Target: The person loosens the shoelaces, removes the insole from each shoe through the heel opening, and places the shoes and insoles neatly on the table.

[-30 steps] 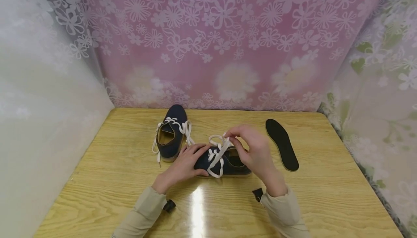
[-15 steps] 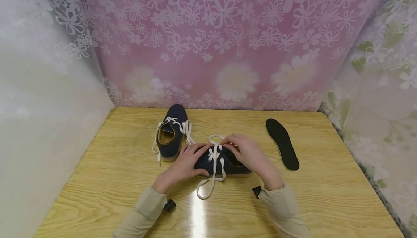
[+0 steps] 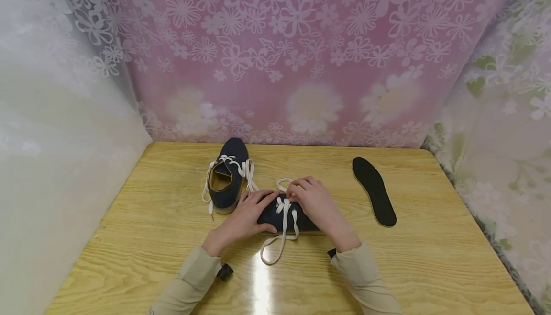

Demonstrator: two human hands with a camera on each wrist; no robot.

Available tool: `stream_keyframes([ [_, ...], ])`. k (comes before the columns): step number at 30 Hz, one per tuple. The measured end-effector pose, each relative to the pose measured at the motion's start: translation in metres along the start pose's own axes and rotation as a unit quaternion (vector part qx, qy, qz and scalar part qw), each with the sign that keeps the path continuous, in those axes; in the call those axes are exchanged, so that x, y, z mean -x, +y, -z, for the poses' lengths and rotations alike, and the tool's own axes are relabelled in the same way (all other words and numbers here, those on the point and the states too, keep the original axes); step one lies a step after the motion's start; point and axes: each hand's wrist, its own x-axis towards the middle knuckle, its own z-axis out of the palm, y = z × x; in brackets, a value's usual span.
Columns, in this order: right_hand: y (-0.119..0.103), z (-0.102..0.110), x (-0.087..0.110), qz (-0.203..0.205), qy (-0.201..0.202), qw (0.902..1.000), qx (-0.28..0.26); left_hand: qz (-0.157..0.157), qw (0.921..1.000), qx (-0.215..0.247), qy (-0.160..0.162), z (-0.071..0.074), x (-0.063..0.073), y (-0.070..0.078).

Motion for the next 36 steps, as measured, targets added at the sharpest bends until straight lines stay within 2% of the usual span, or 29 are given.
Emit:
stream_keyframes([
  [5, -0.004, 0.000, 0.000, 0.007, -0.008, 0.9999, 0.006, 0.001, 1.0000, -0.004, 0.002, 0.001, 0.001, 0.001],
  [8, -0.006, -0.001, -0.001, 0.012, 0.008, 0.9999, 0.005, -0.001, 1.0000, -0.002, 0.003, 0.001, 0.002, 0.001],
  [10, -0.007, 0.001, -0.003, 0.014, 0.043, 0.9990, -0.004, -0.003, 1.0000, 0.001, 0.004, 0.001, 0.002, 0.001],
  [12, -0.009, 0.006, -0.004, 0.007, 0.095, 0.9952, -0.023, -0.004, 1.0000, 0.002, 0.002, 0.001, 0.002, 0.001],
  [15, -0.013, 0.017, -0.006, -0.008, 0.177, 0.9824, -0.059, -0.004, 1.0000, 0.006, 0.001, 0.000, 0.002, 0.002],
  [18, -0.019, 0.029, -0.004, -0.026, 0.208, 0.9733, -0.093, -0.004, 1.0000, 0.005, 0.002, 0.000, 0.000, 0.002],
  [21, -0.025, 0.035, 0.001, -0.035, 0.200, 0.9709, -0.127, -0.005, 1.0000, 0.003, 0.005, -0.001, 0.000, 0.002],
  [25, -0.030, 0.034, 0.010, -0.030, 0.169, 0.9690, -0.177, -0.002, 1.0000, -0.003, 0.001, -0.001, 0.000, 0.003],
  [27, -0.031, 0.032, 0.017, -0.025, 0.150, 0.9712, -0.184, -0.001, 1.0000, -0.006, 0.001, 0.000, 0.000, 0.003],
  [32, -0.033, 0.023, 0.034, -0.012, 0.100, 0.9882, -0.115, -0.004, 0.9999, -0.005, 0.009, 0.003, 0.000, 0.003],
  [36, -0.033, 0.017, 0.045, 0.021, 0.079, 0.9933, -0.082, -0.005, 0.9999, 0.003, 0.011, 0.003, 0.001, 0.003],
])
